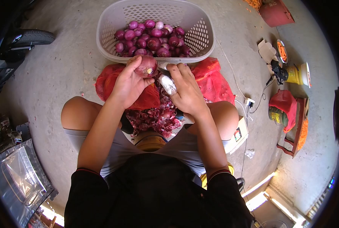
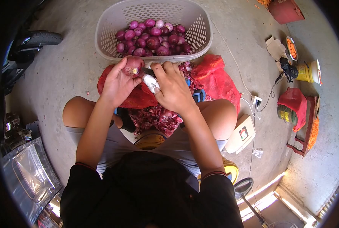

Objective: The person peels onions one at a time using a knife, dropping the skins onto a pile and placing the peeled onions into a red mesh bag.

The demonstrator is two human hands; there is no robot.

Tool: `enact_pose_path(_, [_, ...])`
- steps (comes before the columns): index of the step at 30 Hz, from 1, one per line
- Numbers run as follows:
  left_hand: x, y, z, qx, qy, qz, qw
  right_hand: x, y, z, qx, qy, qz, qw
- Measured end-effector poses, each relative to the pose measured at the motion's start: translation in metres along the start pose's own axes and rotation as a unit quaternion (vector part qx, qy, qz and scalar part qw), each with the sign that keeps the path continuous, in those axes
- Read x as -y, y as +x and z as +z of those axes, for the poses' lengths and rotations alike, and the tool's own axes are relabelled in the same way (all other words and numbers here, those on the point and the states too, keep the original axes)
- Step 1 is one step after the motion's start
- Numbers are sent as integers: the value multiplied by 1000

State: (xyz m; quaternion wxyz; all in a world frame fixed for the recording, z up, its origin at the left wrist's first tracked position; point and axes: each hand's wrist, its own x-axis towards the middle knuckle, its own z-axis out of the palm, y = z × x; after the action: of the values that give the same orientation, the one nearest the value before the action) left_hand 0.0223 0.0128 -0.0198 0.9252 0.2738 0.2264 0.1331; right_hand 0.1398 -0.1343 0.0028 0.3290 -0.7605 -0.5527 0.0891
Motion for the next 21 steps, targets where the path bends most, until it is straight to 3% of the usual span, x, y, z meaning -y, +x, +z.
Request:
enact_pose_path(5, [1, 0, 2, -22, 49, 9, 999, 6, 0, -3, 8, -98, 11, 995])
enact_pose_path(21, [0, -1, -4, 19, 80, -14, 996, 1, 1, -1, 1, -53, 2, 999])
